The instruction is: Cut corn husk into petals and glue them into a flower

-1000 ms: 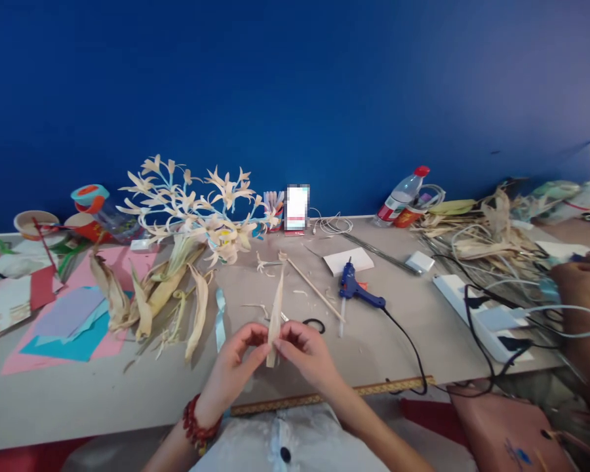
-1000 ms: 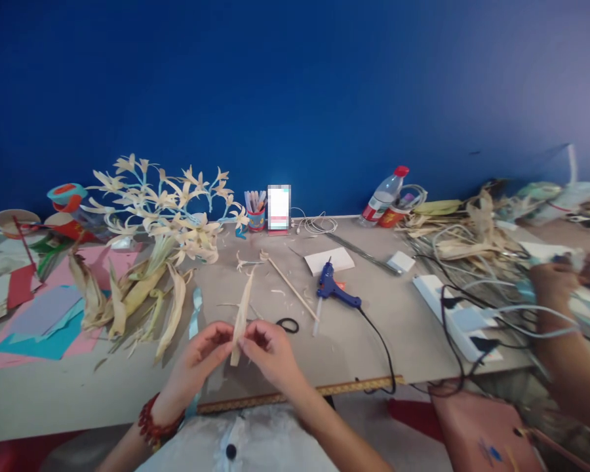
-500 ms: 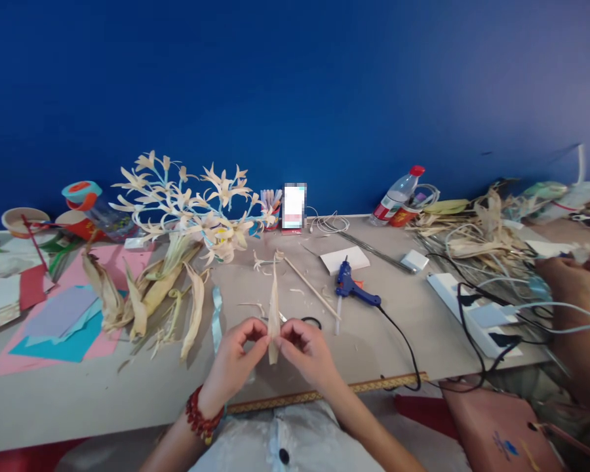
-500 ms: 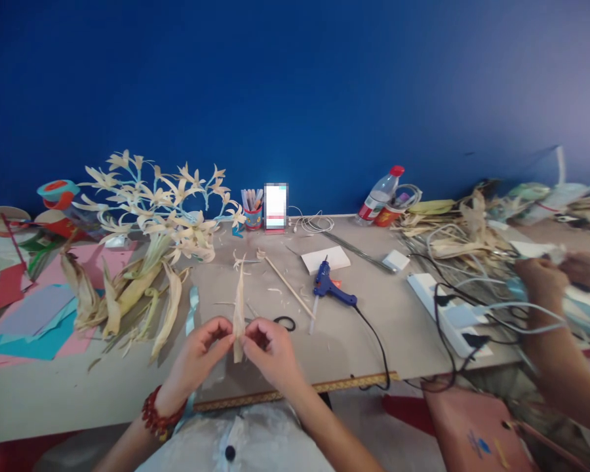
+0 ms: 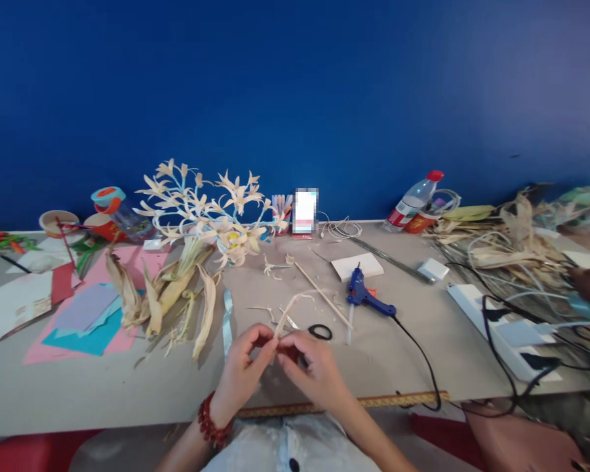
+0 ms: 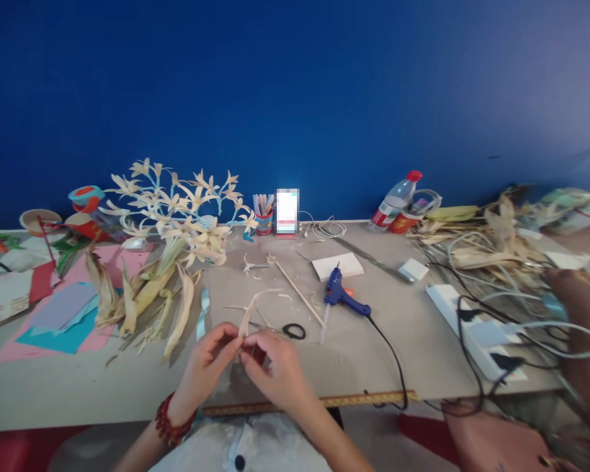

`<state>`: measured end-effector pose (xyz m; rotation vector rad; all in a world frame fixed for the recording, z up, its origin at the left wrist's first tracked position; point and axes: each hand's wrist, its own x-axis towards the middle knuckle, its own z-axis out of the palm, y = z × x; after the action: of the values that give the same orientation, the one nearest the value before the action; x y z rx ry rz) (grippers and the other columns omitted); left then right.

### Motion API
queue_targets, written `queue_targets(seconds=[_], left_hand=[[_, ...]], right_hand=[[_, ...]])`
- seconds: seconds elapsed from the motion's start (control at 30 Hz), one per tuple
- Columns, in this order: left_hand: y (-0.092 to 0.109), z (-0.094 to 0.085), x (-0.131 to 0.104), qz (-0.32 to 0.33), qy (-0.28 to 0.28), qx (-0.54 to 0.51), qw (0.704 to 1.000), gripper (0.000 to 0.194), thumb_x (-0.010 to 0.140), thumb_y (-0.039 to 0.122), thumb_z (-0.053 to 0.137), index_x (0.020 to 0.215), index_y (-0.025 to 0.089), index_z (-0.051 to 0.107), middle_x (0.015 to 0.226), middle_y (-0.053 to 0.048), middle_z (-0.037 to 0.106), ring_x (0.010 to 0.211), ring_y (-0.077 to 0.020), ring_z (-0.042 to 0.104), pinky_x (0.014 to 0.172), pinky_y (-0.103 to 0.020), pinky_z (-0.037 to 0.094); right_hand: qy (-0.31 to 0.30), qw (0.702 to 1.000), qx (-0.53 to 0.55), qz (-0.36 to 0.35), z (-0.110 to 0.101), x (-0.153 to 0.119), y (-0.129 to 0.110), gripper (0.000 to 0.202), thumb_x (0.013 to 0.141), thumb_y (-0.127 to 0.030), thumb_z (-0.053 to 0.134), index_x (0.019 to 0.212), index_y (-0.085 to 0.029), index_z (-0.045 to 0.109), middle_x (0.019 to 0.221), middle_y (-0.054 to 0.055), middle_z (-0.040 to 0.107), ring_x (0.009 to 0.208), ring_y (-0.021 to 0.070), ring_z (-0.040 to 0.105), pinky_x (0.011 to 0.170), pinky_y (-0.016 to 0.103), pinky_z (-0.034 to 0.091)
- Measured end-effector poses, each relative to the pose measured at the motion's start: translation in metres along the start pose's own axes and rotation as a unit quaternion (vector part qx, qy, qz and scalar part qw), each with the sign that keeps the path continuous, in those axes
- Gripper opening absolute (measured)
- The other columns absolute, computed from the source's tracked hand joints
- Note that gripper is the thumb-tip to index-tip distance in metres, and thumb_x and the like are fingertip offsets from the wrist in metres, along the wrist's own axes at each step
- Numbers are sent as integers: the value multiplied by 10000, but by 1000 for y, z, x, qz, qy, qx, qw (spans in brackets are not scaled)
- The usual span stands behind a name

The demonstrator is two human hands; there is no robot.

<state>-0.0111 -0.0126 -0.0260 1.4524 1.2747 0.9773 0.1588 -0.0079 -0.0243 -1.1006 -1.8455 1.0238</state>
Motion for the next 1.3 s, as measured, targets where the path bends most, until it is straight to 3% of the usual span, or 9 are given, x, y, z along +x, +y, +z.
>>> queue_targets(seconds=[0.13,0.27,0.37,0.43,0.63,0.8,0.93,1.07,1.3], left_hand=[[-16,-30,-4,-30,75,35,996,252,930,425,514,842,202,592,682,19,547,609,-132,514,566,-227,423],[-41,-85,-4,-11,259,142,955,249,886,458,543,935,217,589,799,-9,632,715,-173,595,667,-272,487],[-53,-118,0,-19,297,206,932,285,858,445,549,1035,222,566,821,-17,652,701,-188,618,651,-290,514],[-56,-128,4,-28,297,269,916,297,855,407,542,1081,215,552,786,-11,657,673,-189,621,657,-297,514],[-49,-121,14,-22,268,464,844,278,903,416,487,1038,204,605,983,-73,658,743,-202,626,660,-306,469],[-56,-113,17,-12,147,506,850,266,866,473,546,884,217,618,872,-53,654,830,-236,629,684,-306,451],[-63,-113,16,-23,149,502,852,273,877,481,525,861,220,603,840,-41,651,818,-232,629,679,-303,451],[-64,-122,14,-20,197,502,842,267,913,448,485,878,216,613,843,-46,661,789,-226,635,690,-310,459],[-60,-126,19,-48,199,602,772,285,878,438,528,826,202,678,880,-103,645,920,-314,601,777,-389,427]], right_hand=[[0,1000,5,11,-4,-2,5,135,930,-248,538,931,-205,666,792,34,667,694,164,617,658,253,464],[26,999,-17,42,-9,-3,17,186,942,-283,508,908,-198,670,796,47,683,691,172,612,622,257,452],[22,997,-25,64,-10,-3,22,198,938,-294,503,891,-197,668,779,46,684,671,173,609,573,248,436],[11,997,-31,66,-9,-3,21,195,933,-292,506,877,-198,667,753,38,675,652,170,602,557,244,425],[15,997,-48,65,-11,-5,19,193,934,-286,505,870,-198,664,749,37,666,657,173,608,571,251,434],[31,995,-56,73,-14,-9,26,206,941,-308,508,862,-201,666,721,29,651,634,173,601,545,250,426],[24,996,-57,71,-12,-10,28,204,946,-301,505,857,-205,661,738,32,660,655,175,612,552,249,432],[15,996,-60,70,-8,-9,26,184,934,-287,517,853,-208,663,717,31,652,635,177,604,533,249,416],[2,995,-66,75,-8,-8,27,184,934,-283,510,851,-207,656,721,32,642,636,180,597,541,252,402]])
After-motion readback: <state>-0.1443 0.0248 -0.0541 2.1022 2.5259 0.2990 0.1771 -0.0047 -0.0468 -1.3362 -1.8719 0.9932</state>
